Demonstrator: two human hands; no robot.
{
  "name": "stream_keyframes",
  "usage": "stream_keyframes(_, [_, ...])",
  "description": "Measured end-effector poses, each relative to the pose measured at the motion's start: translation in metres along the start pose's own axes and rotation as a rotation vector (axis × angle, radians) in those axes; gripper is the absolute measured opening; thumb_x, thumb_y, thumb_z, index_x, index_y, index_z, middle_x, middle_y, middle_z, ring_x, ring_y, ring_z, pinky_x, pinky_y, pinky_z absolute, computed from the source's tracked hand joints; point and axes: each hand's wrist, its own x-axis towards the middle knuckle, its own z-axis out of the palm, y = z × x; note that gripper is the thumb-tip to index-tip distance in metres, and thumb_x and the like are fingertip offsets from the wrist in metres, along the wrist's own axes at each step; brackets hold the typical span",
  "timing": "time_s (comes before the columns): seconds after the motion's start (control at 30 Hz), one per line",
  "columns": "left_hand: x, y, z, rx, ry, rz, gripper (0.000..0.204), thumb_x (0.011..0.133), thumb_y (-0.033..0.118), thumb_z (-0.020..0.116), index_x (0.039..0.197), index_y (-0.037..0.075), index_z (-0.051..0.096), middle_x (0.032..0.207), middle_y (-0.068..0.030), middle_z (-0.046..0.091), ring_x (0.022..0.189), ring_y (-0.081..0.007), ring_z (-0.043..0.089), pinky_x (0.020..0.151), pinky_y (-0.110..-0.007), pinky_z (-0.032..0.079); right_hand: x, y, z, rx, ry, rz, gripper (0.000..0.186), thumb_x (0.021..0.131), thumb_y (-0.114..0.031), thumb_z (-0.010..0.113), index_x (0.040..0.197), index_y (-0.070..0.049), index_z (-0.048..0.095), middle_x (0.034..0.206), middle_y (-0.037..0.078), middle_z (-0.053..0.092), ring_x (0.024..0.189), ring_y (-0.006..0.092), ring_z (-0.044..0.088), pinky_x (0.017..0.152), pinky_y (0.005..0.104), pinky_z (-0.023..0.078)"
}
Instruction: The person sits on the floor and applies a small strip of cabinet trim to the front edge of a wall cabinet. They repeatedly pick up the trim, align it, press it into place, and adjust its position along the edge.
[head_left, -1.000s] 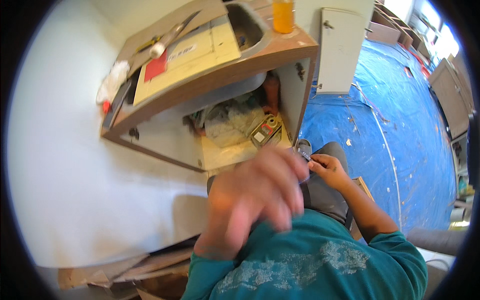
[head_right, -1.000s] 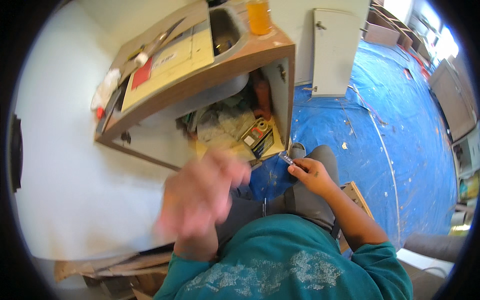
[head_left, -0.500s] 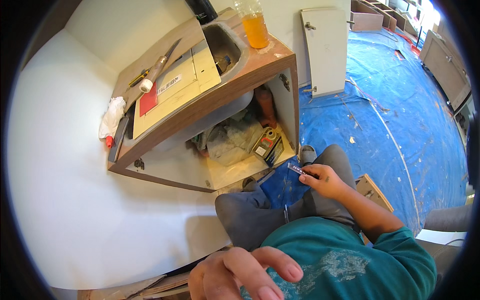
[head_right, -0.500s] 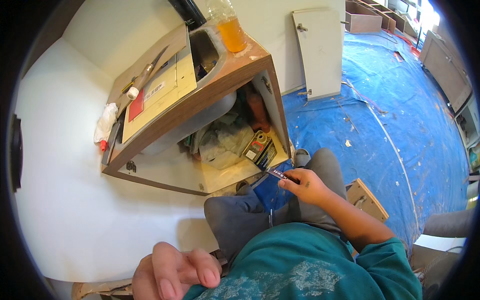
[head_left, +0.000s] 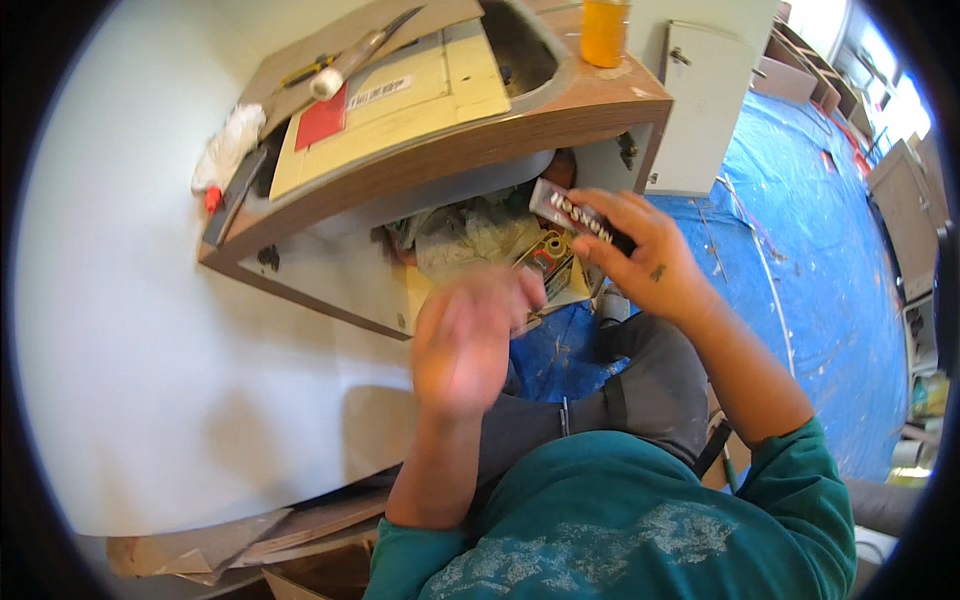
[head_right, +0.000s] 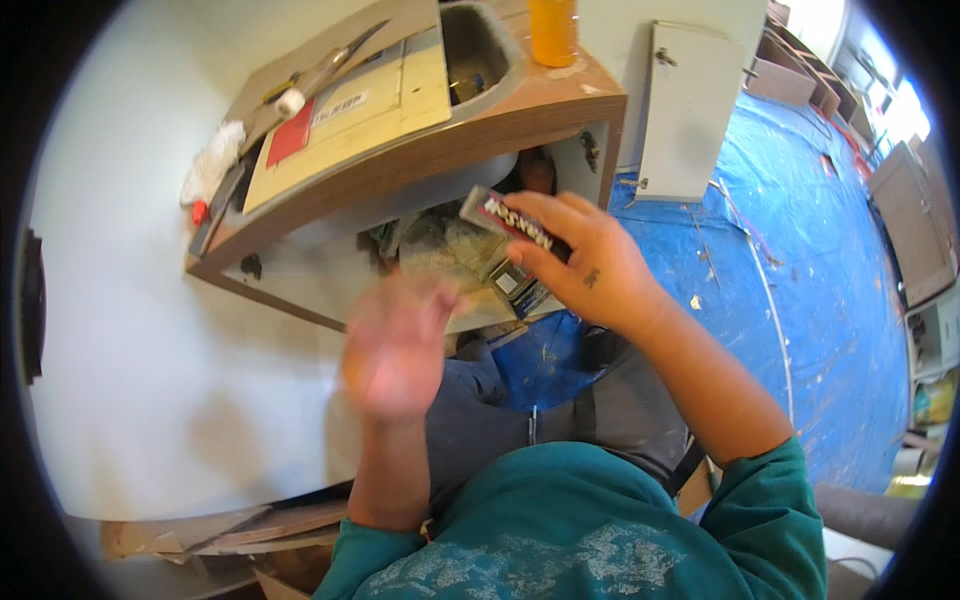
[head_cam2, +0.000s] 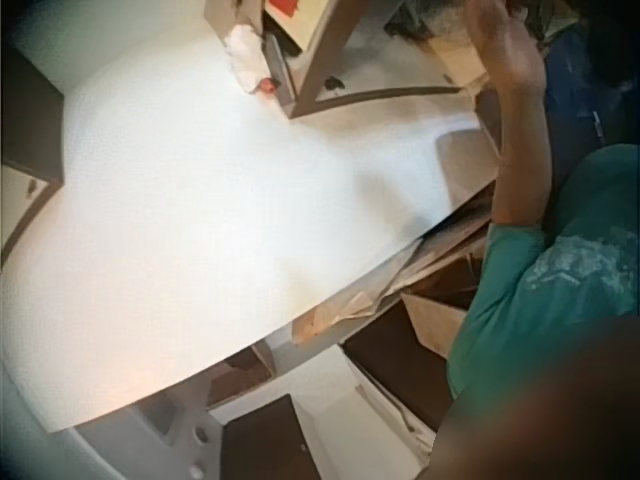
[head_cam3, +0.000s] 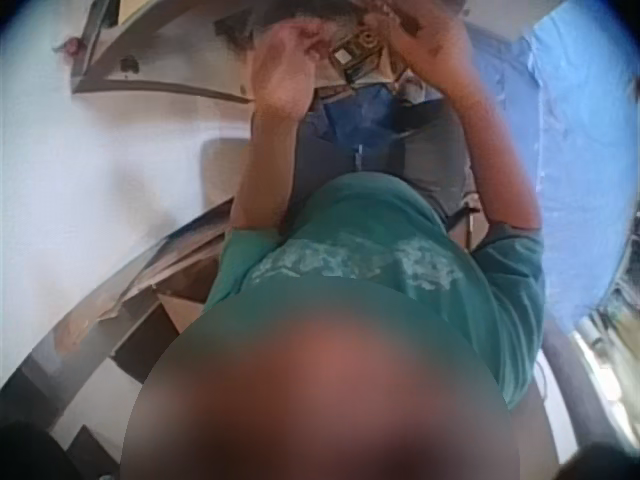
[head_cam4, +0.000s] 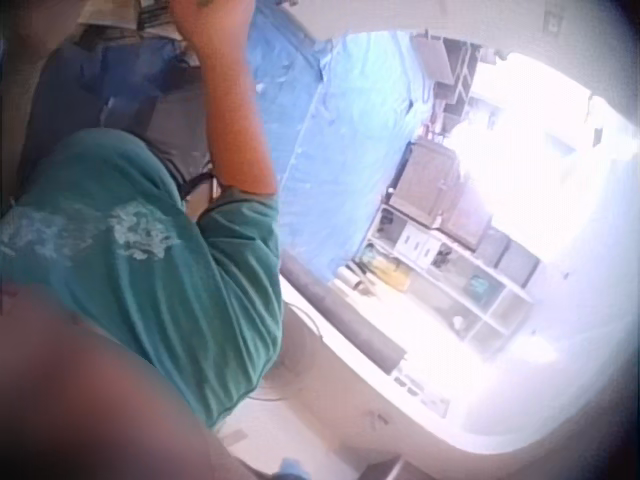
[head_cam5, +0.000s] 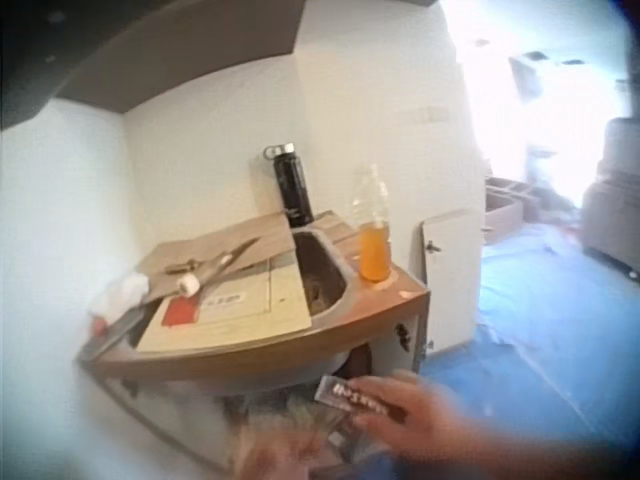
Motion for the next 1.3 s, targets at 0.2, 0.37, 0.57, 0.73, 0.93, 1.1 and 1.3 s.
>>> stream_keyframes(0.2, [0.052,-0.104,-0.064,-0.08,0.524,-0.198,0.027,0.104,0.021,0.061,0.125,0.004,0.062,0.115,-0.0072,0.067,0.105,-0.0152,0.062,0.094,-0.032,0.05,0.05,-0.019,0.009,-0.103,-0.118,-0.083,0.038,0.086,-0.02,0.076,0.122,-0.007,0.07,0.093,0.015,0.067,0.08,0.0335,0.066,0.071,0.0388,0.053])
stream_keyframes(0.37, [0.093,-0.117,-0.06,-0.195,0.469,-0.02,0.019,0.102,0.018,0.066,0.118,0.007,0.063,0.111,-0.003,0.069,0.096,-0.0105,0.064,0.087,-0.028,0.051,0.07,-0.007,0.017,-0.201,-0.118,-0.163,0.038,0.087,-0.023,0.077,0.12,-0.005,0.072,0.092,0.015,0.068,0.079,0.0327,0.066,0.072,0.0385,0.053])
stream_keyframes(0.57, [0.096,-0.119,-0.069,-0.165,0.423,0.029,0.018,0.103,0.019,0.065,0.117,0.007,0.064,0.107,-0.0019,0.07,0.093,-0.0092,0.064,0.085,-0.027,0.05,0.082,-0.012,0.016,-0.234,-0.229,-0.073,0.038,0.091,-0.024,0.074,0.123,-0.004,0.071,0.092,0.017,0.069,0.078,0.0304,0.065,0.071,0.0369,0.052])
stream_keyframes(0.73, [0.097,-0.123,-0.071,-0.175,0.393,0.046,0.02,0.103,0.021,0.065,0.117,0.007,0.064,0.109,-0.0017,0.07,0.094,-0.009,0.063,0.085,-0.027,0.049,0.085,-0.009,0.02,-0.214,-0.222,-0.093,0.039,0.093,-0.027,0.073,0.124,-0.004,0.071,0.093,0.018,0.07,0.081,0.0315,0.066,0.075,0.0378,0.052])
stream_keyframes(0.93, [0.101,-0.124,-0.071,-0.133,0.424,0.041,0.019,0.102,0.019,0.065,0.118,0.008,0.064,0.11,-0.0007,0.069,0.098,-0.0093,0.062,0.086,-0.028,0.048,0.09,-0.009,0.024,-0.24,-0.221,-0.099,0.039,0.093,-0.028,0.073,0.124,-0.004,0.071,0.099,0.019,0.071,0.087,0.0343,0.068,0.079,0.0394,0.053])
stream_keyframes(1.1, [0.097,-0.12,-0.069,-0.113,0.461,-0.013,0.018,0.103,0.019,0.063,0.117,0.007,0.064,0.11,-0.0006,0.069,0.099,-0.0094,0.061,0.086,-0.028,0.047,0.092,-0.016,0.028,-0.325,-0.226,-0.072,0.04,0.093,-0.03,0.072,0.124,-0.006,0.071,0.092,0.017,0.069,0.082,0.0333,0.067,0.076,0.0392,0.053])
stream_keyframes(1.3, [0.069,-0.093,-0.06,-0.112,0.381,0.013,0.02,0.104,0.023,0.057,0.1,0.005,0.066,0.103,-0.0036,0.071,0.099,-0.0084,0.059,0.086,-0.026,0.044,0.091,-0.016,0.031,-0.358,-0.205,-0.034,0.038,0.092,-0.03,0.072,0.123,-0.008,0.073,0.088,0.015,0.066,0.077,0.0327,0.066,0.071,0.0395,0.052])
